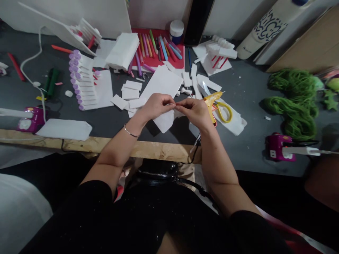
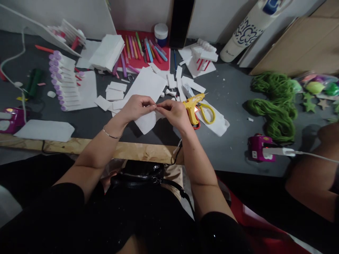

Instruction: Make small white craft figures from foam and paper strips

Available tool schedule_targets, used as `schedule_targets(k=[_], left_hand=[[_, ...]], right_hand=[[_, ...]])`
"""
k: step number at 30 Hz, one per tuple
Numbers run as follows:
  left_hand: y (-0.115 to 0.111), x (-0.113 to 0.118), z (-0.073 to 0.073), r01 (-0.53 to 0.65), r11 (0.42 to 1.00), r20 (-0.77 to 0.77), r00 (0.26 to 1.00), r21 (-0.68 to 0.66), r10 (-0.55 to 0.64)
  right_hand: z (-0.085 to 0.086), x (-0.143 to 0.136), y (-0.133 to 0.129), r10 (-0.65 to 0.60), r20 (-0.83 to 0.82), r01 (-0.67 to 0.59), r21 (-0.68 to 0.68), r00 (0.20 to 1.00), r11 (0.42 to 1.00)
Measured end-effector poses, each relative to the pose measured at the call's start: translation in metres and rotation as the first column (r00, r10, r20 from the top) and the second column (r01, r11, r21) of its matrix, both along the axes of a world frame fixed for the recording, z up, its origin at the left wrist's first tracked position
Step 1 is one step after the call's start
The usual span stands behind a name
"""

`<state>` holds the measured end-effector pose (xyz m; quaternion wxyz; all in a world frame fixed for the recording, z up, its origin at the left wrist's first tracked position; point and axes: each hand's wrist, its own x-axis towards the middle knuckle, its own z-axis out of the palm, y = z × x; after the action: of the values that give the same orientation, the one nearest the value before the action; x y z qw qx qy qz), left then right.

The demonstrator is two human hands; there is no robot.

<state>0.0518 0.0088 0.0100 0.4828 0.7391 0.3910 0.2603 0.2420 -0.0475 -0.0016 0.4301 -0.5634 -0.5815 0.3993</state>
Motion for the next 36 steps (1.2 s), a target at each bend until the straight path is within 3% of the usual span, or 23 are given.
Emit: schedule_targets(k=[4, 10, 13, 16, 19, 21, 23, 32, 36], left_hand=[[-0.001, 0.003, 0.000, -0.038, 0.999, -0.069, 0.997, 0.027, 0.040], [0.014, -0.014, 0.001, -0.002, 0.986, -0.029, 1.000, -0.165, -0.002], [0.024, -0.024, 0.001, -0.155, 0.982, -0.001, 0.988, -0.107, 0.156], [0.024, -0.023, 0.004, -0.309, 0.950, 0.054, 0.950, 0.050, 0.307], [0.014, -0.013, 0.009, -0.182, 0.973, 0.007, 0.983, 0.145, 0.183], [0.008, -0.006, 0.009, -0.051, 0.995, -0.025, 0.998, 0.082, 0.053], [0.005, -0.004, 0.006, 0.008, 1.000, -0.024, 1.000, -0.013, -0.008], [0.004, -0.003, 0.005, -0.021, 0.954, 0.113, 0.992, -0.298, 0.057], [0.004, -0.002, 0.002, -0.025, 0.956, 0.119, 0.991, -0.292, 0.062]], right_hand=[[0.001, 0.003, 0.000, -0.010, 0.040, 0.011, -0.007, 0.999, 1.000], [-0.004, 0.004, 0.003, -0.070, 0.036, 0.068, 0.053, 0.997, 0.996], [-0.010, 0.004, 0.006, -0.121, 0.016, 0.120, 0.064, 0.992, 0.991], [-0.012, 0.002, 0.007, -0.137, 0.014, 0.136, 0.076, 0.990, 0.988], [-0.008, 0.000, 0.004, -0.089, 0.029, 0.086, 0.091, 0.996, 0.992], [-0.006, -0.001, 0.002, -0.055, 0.032, 0.051, 0.112, 0.998, 0.992], [-0.005, -0.002, 0.001, -0.050, 0.027, 0.046, 0.129, 0.998, 0.991], [0.003, -0.002, 0.000, -0.093, 0.089, 0.076, 0.179, 0.992, 0.981], [0.005, -0.004, 0.000, -0.115, 0.084, 0.099, 0.175, 0.990, 0.980]])
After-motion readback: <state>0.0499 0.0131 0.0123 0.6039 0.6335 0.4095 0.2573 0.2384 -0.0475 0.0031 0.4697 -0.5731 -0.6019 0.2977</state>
